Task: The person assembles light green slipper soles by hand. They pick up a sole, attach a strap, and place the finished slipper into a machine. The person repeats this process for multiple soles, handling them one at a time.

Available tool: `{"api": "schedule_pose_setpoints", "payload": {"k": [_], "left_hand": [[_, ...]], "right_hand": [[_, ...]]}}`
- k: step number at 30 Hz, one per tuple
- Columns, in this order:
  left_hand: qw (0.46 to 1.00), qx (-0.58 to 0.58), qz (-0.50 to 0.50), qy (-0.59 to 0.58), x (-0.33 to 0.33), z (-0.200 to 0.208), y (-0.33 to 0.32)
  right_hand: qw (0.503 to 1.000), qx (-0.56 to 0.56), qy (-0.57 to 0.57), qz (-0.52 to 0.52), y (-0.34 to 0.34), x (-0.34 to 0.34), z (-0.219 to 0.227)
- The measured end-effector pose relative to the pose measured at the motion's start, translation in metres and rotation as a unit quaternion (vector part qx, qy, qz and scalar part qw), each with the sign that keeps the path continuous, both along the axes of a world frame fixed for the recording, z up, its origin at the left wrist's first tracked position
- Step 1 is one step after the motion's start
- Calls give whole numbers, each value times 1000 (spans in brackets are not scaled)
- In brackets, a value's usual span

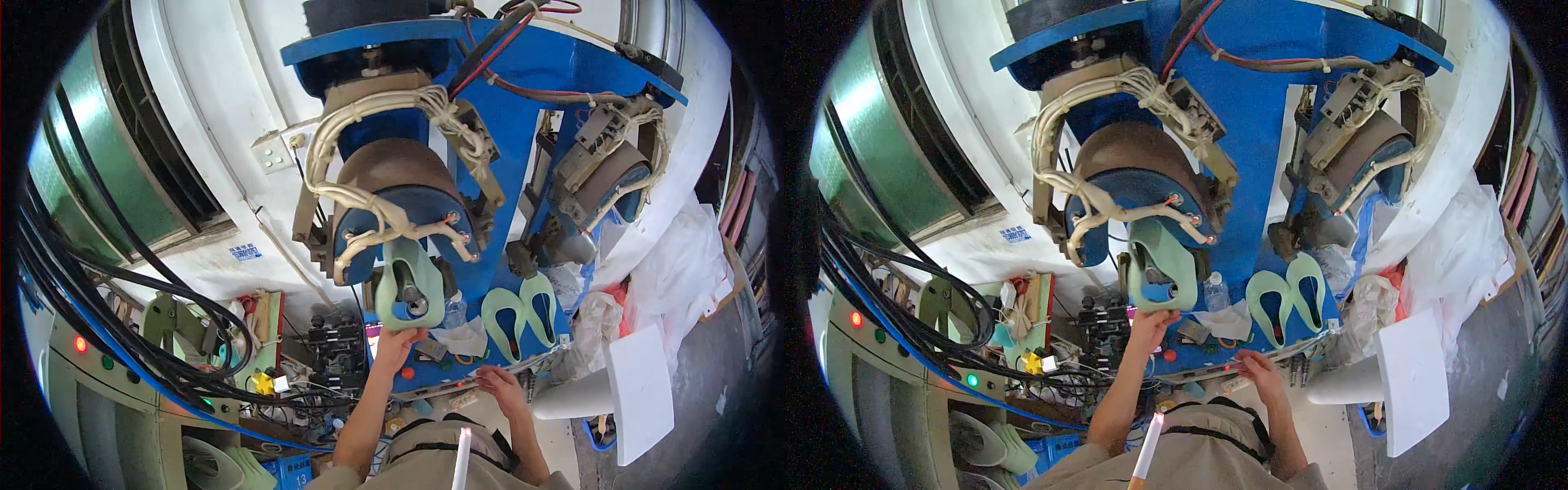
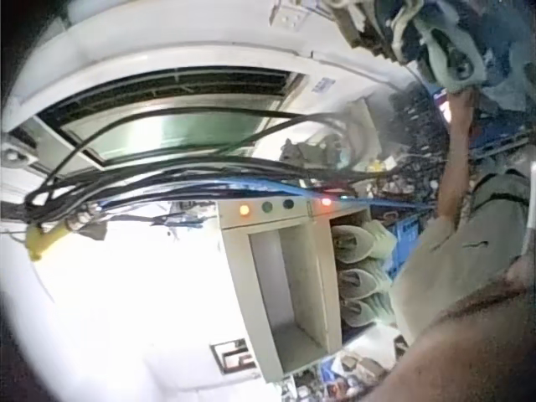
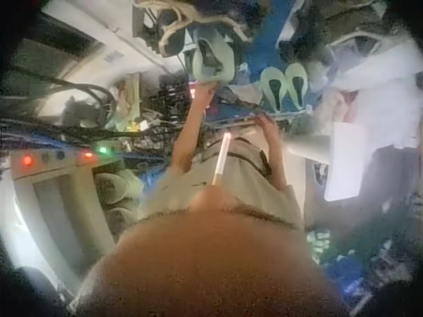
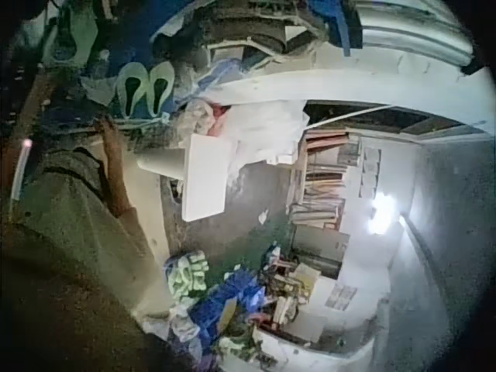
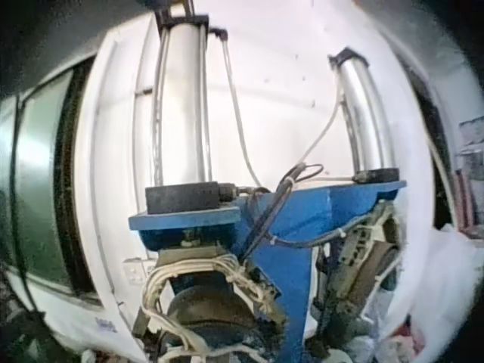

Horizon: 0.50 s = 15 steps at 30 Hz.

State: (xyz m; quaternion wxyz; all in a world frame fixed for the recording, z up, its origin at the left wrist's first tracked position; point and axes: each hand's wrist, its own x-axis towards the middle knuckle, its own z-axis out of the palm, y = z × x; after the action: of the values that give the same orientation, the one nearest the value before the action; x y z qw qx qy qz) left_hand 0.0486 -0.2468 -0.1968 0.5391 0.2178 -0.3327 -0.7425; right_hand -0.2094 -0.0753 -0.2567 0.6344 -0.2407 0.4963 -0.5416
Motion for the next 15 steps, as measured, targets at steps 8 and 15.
{"api": "schedule_pose_setpoints", "payload": {"k": [8, 15], "left_hand": [[996, 66, 5, -65, 17, 8, 51], [978, 91, -141, -125, 55, -67, 156]], "right_hand": [[965, -235, 66, 97, -30, -3, 140], [928, -79, -256, 260, -4, -22, 114]]}}
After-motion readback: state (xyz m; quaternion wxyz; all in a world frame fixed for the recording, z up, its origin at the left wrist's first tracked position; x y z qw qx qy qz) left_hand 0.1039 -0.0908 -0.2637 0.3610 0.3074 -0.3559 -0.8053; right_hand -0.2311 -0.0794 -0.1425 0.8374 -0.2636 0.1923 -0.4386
